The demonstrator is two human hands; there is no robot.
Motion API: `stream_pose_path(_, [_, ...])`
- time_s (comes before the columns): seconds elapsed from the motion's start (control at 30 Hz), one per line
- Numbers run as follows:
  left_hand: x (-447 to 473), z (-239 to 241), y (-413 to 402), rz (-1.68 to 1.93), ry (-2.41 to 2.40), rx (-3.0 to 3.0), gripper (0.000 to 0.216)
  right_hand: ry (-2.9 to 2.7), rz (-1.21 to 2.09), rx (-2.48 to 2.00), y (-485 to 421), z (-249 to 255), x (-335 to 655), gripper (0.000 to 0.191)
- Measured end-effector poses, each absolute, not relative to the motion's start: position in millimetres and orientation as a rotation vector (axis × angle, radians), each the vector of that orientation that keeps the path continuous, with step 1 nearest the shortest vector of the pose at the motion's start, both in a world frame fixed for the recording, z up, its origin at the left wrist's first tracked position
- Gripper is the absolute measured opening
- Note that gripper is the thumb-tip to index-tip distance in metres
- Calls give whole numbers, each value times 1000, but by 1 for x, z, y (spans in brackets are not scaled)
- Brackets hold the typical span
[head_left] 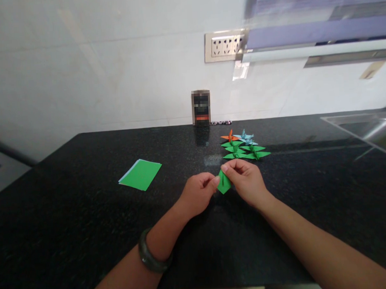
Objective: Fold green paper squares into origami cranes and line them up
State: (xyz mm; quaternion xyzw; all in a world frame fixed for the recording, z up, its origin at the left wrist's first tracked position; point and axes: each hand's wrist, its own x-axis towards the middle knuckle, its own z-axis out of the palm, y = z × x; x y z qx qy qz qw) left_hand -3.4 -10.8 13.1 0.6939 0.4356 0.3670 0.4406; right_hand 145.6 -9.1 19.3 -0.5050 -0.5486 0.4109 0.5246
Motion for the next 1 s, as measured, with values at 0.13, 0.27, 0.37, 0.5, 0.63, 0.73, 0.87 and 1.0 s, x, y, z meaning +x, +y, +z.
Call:
stream_pose_path(0.13, [-2, 11, -9, 979, 990, 1537, 16, -1382, 995, -1215, -9, 23, 147, 24])
stream_pose_path(0.27, [-3, 14, -8, 1028, 1055, 1364, 17, -1458, 1086, -1217, -10, 22, 146, 25])
stream_pose_path(0.37, [-3, 16, -7, 1132, 1116, 1265, 18, -1545, 1164, -1232, -9, 18, 144, 25])
stream_pose_path(0.5, [-2, 16, -7, 1159, 1119, 1223, 20, -1591, 1194, -1229, -9, 15, 145, 23])
stream_pose_path(0.63, [-1, 17, -7, 1146, 1067, 1207, 22, -1696, 1238, -1225, -10, 16, 150, 22])
stream_pose_path(0.73, [-3, 17, -6, 1167, 1093, 1192, 21, -1728, 1325, -1223, -9, 18, 151, 19])
stream_pose_path(0.87, [-4, 16, -6, 1080, 1151, 1197, 20, -1479, 1230, -1237, -6, 19, 150, 20])
stream_pose_path(1.0, [-1, 12, -10, 884, 1093, 1307, 19, -1435, 1189, -1207, -4, 19, 151, 22])
